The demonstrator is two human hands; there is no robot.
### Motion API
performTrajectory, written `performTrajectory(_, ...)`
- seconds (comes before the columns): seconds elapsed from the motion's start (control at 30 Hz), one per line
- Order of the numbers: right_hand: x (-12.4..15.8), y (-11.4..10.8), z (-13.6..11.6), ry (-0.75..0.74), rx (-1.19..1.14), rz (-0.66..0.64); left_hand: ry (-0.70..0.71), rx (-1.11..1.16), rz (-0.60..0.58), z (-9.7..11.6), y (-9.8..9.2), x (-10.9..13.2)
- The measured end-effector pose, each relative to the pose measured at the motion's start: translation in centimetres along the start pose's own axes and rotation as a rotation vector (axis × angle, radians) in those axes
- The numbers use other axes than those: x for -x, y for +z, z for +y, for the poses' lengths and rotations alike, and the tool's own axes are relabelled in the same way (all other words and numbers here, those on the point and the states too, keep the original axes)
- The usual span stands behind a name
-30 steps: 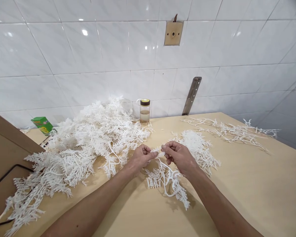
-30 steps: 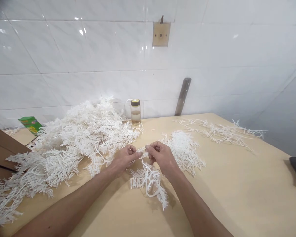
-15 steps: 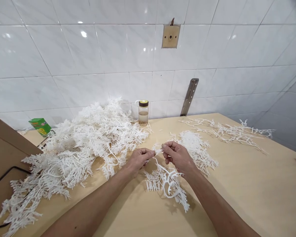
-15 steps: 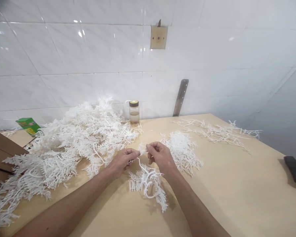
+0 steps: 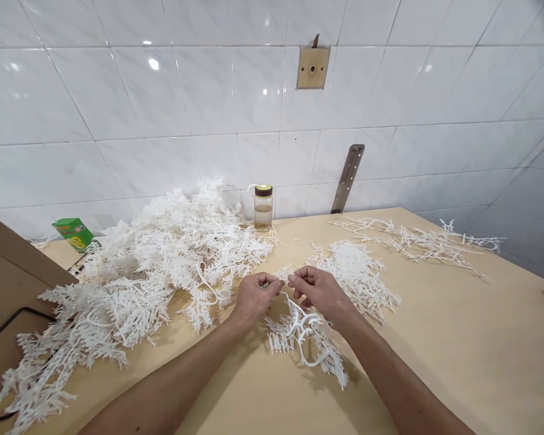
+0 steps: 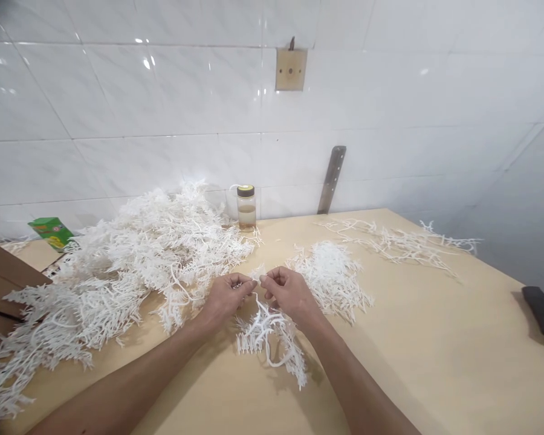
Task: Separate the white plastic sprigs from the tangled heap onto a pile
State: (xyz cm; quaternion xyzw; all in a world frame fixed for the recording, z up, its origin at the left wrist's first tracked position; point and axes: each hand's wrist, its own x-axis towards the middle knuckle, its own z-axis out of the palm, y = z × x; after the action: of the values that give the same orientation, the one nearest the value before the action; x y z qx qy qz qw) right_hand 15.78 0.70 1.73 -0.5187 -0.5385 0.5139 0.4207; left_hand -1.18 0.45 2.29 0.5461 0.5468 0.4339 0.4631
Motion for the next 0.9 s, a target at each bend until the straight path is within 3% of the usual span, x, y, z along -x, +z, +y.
performTrajectory(0.1, 0.0, 0.1, 0.1, -0.031, 0.026, 0.049, -0.006, 0.045, -0.011, 0.0, 0.0, 0.1)
performTrajectory(0.4, 0.2, 1.3, 0.2, -0.092, 0.234, 0.034, 0.005, 0.168, 0.034, -0.7, -0.1, -0.3)
performTrajectory(0.6, 0.1, 1.2, 0.2, -0.059, 0.328, 0.085, 0.012, 0.240, -0.058, -0.3, -0.3, -0.4)
performTrajectory(0.9, 0.4, 1.2, 0.2, -0.048, 0.242, -0.022, -0.007, 0.165, -0.145, 0.5, -0.4, 0.1)
